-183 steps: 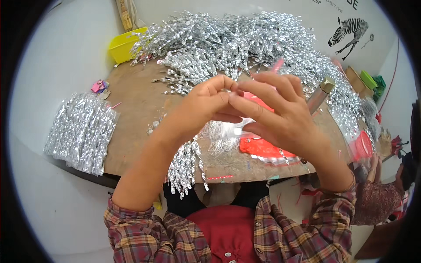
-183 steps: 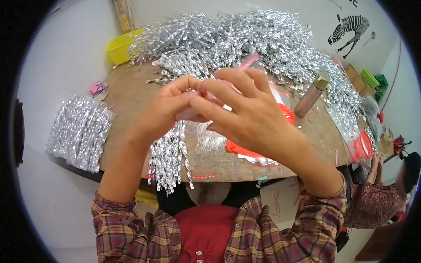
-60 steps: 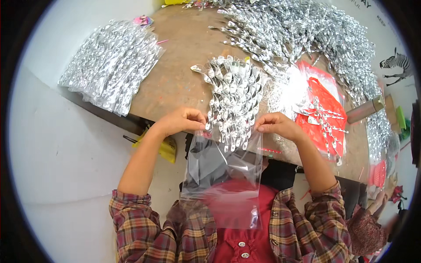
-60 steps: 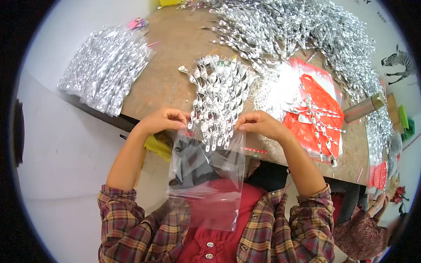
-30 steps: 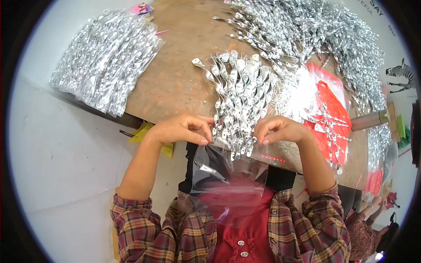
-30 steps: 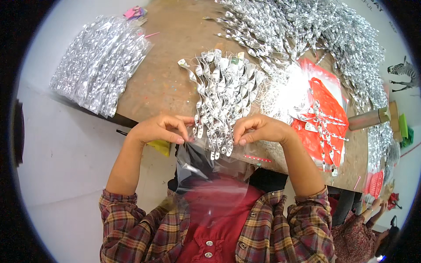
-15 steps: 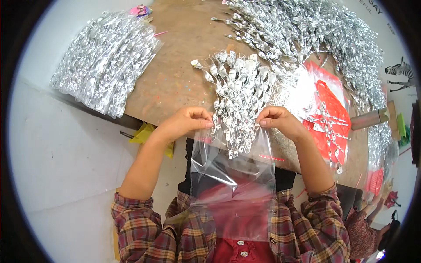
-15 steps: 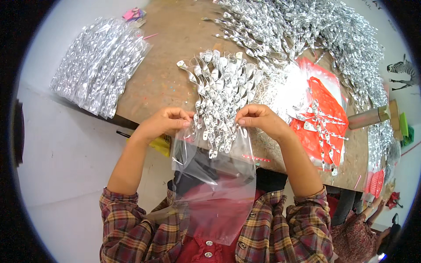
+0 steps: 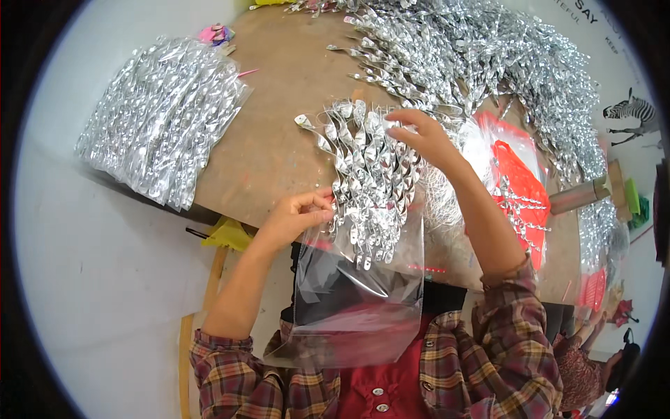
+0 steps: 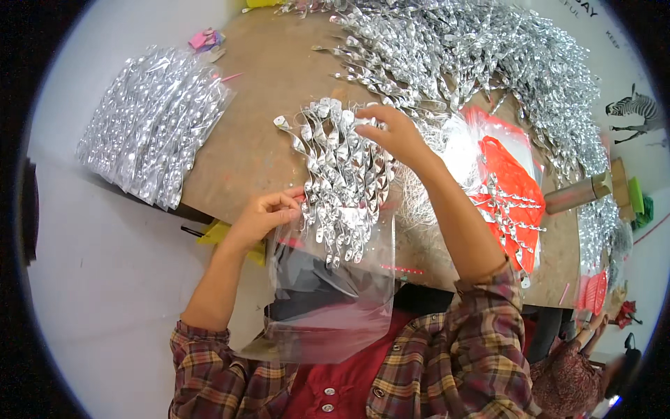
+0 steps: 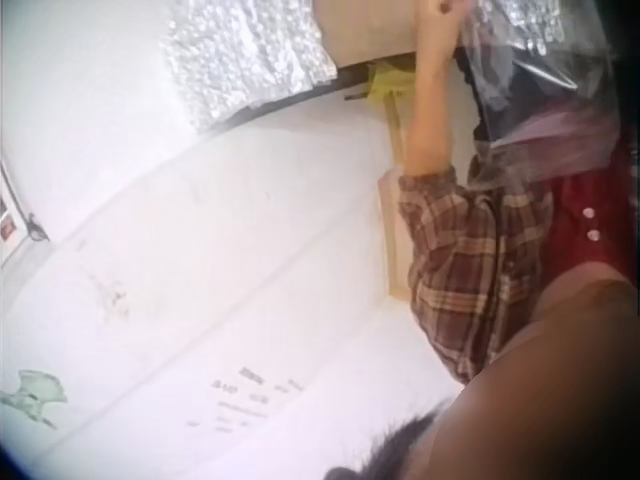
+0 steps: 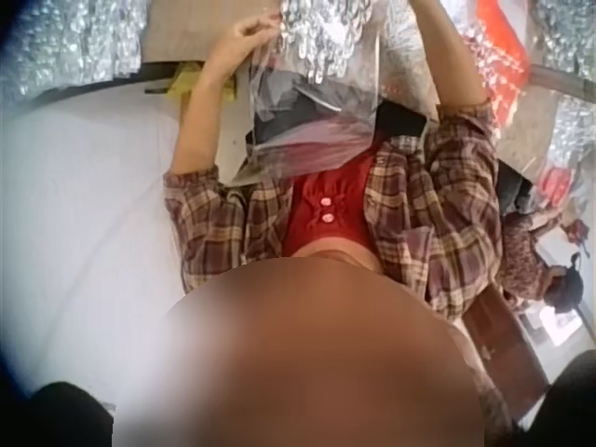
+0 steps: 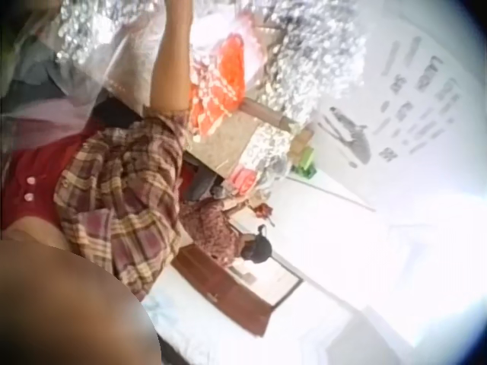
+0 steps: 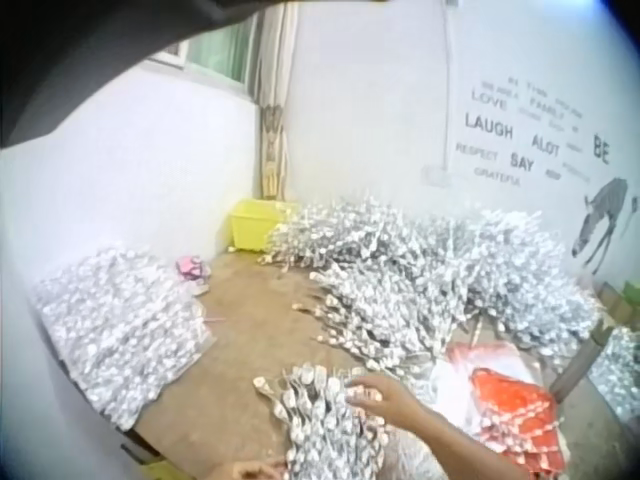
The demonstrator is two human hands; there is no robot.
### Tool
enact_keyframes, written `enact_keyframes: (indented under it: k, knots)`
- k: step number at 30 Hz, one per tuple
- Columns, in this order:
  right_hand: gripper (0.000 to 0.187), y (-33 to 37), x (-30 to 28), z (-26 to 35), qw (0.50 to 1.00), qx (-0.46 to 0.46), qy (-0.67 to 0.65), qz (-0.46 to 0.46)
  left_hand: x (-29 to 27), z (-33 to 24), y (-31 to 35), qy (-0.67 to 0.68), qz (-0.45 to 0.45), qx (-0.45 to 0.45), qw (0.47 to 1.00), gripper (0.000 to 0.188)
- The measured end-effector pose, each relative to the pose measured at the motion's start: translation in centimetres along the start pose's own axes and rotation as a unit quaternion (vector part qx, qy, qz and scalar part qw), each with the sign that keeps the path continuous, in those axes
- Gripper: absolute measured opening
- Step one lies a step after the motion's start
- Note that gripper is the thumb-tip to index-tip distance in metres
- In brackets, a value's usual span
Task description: Packing silver tinsel decorations into plastic bags at a workshop table.
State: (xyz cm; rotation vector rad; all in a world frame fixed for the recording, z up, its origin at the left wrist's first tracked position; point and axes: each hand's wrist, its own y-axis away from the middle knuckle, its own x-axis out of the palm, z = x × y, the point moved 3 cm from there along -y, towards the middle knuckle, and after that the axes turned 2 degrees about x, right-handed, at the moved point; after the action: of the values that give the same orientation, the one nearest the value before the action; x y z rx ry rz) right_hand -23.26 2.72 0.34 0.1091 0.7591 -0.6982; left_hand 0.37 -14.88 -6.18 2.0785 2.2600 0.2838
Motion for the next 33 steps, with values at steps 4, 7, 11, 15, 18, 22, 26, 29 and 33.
enact_keyframes:
  k: [4,7,11,15,18,22,26,29,33]
  knots:
    - [0.053,-5.1,2.8,-2.5,0.987,-0.032,0.152,-0.031,0.3,-0.5,0.0,0.038,0.009,0.002,0.999,0.007]
    - [0.059,-6.7,3.1,-4.1,0.992,-0.018,0.118,-0.03,0.7,-1.2,-0.2,0.051,0.014,0.0,0.999,0.007]
    - [0.055,-5.0,3.4,-2.8,0.996,0.046,0.025,0.069,0.2,-0.5,0.1,0.051,-0.012,-0.004,0.999,0.009]
    - [0.04,-1.5,3.4,0.6,0.981,0.039,0.038,0.187,0.1,-0.5,0.8,0.093,-0.017,-0.013,0.995,0.01]
    - [0.031,-3.7,3.3,1.2,0.963,0.126,0.052,0.232,0.1,-0.3,0.7,0.068,-0.036,-0.041,0.996,0.009]
    - [0.035,-7.7,6.6,4.0,0.981,-0.126,0.143,0.031,0.2,0.0,0.6,0.058,-0.032,-0.025,0.997,0.011]
    - [0.04,-8.2,11.3,4.5,0.969,-0.152,0.177,0.078,0.7,-0.4,0.7,0.057,-0.029,-0.005,0.998,0.012]
    - [0.043,-7.8,10.6,3.5,0.969,-0.095,0.17,0.152,0.9,-1.1,1.0,0.045,-0.056,-0.011,0.997,0.011]
    - [0.031,-4.1,10.8,2.4,0.975,-0.071,0.077,0.195,0.9,-0.7,0.7,0.087,-0.026,-0.022,0.996,0.011]
